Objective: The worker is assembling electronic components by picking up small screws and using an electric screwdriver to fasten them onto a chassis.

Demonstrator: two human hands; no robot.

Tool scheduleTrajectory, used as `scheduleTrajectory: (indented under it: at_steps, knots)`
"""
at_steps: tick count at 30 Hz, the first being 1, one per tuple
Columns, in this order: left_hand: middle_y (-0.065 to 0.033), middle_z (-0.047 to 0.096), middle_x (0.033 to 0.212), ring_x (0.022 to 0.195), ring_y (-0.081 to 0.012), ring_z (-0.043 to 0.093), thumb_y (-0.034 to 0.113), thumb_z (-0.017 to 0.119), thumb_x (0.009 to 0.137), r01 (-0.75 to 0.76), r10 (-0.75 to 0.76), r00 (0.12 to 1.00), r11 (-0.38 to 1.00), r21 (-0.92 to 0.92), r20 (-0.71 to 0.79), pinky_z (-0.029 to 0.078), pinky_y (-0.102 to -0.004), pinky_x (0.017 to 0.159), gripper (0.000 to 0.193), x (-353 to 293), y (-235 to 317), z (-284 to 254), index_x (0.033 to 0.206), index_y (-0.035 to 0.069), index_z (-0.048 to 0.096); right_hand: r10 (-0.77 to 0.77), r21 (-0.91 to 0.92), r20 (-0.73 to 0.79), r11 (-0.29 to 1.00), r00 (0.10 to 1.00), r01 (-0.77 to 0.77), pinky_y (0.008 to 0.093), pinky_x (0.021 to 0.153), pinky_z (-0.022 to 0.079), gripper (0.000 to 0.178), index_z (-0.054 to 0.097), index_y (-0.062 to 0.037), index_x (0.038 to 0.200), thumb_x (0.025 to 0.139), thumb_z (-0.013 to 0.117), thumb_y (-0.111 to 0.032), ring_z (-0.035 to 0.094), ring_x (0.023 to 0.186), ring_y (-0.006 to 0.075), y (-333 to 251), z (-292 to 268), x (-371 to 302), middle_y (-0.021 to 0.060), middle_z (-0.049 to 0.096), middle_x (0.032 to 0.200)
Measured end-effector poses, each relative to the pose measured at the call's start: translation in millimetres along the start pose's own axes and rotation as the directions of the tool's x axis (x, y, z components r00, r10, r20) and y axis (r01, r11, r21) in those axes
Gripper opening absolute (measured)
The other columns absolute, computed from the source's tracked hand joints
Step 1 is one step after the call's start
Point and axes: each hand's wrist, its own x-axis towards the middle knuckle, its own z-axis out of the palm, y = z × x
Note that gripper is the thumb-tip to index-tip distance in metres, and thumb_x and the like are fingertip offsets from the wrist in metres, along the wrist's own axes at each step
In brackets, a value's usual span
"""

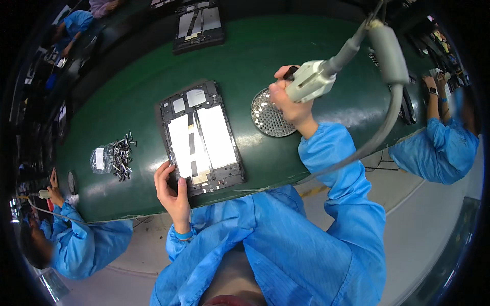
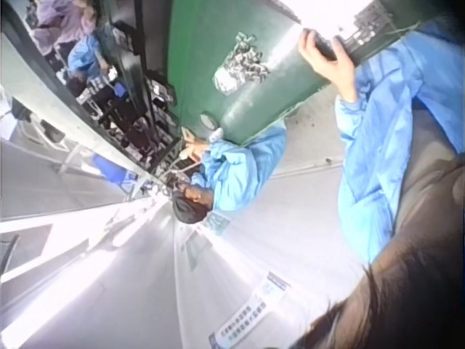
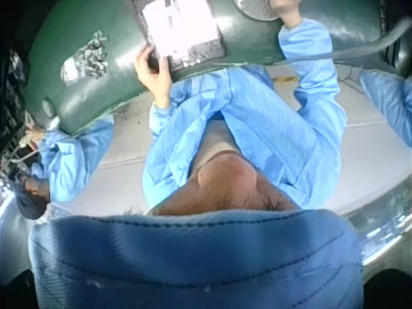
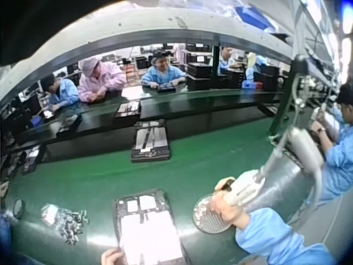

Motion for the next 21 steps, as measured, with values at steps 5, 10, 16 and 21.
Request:
scheduleTrajectory:
  at_steps: [5, 10, 16, 21]
  knots:
    - [-0.0168, 0.056, 0.119, 0.112, -0.0305, 0.053, 0.006, 0.065, 0.078, -0.007, 0.007, 1.0, 1.0, 0.008, -0.023, 0.04, -0.0387, 0.098, 0.03, 0.8, 2.6, 0.4, 0.106, 0.0, 0.06, 0.048, 0.237, 0.181, 0.967, 0.982, -0.091, 0.0239, 0.048, 0.04, 0.021, 0.045, -0.0034, 0.1, 0.085, 0.058, 0.002, 0.044, 0.049, 0.0068, 1.7, -12.2, 10.3, 0.0006, 0.048, 0.065]
    - [-0.0164, 0.056, 0.12, 0.112, -0.0305, 0.054, 0.005, 0.065, 0.078, -0.022, 0.022, 0.999, 1.0, 0.003, -0.043, 0.04, -0.0388, 0.097, 0.028, -0.9, 0.6, -0.9, 0.106, 0.0, 0.06, 0.006, 0.076, 0.118, 0.997, 0.993, -0.015, 0.022, 0.051, 0.043, 0.029, 0.048, -0.0016, 0.102, 0.08, 0.066, 0.002, 0.05, 0.053, 0.0071, 2.8, -3.3, 2.3, 0.0007, 0.051, 0.067]
    - [-0.0164, 0.056, 0.12, 0.112, -0.0304, 0.054, 0.006, 0.065, 0.079, -0.022, 0.022, 0.999, 1.0, 0.013, -0.032, 0.041, -0.0389, 0.097, 0.028, -1.1, 2.9, -2.8, 0.106, 0.0, 0.06, 0.006, -0.029, -0.002, 1.0, 1.0, -0.006, 0.0232, 0.048, 0.042, 0.03, 0.049, 0.0031, 0.109, 0.084, 0.064, -0.001, 0.047, 0.048, 0.0074, -10.5, 7.8, 18.4, -0.0004, 0.051, 0.063]
    - [-0.0169, 0.056, 0.12, 0.112, -0.0311, 0.054, 0.008, 0.065, 0.08, -0.018, 0.018, 0.999, 1.0, -0.013, -0.038, 0.041, -0.0391, 0.097, 0.026, -1.3, 0.3, -4.2, 0.105, 0.0, 0.06, -0.033, 0.019, 0.027, 0.999, 0.999, 0.032, 0.024, 0.048, 0.042, 0.03, 0.049, 0.0036, 0.111, 0.085, 0.062, -0.001, 0.046, 0.047, 0.0067, -18.9, 10.9, 20.4, -0.0007, 0.049, 0.063]
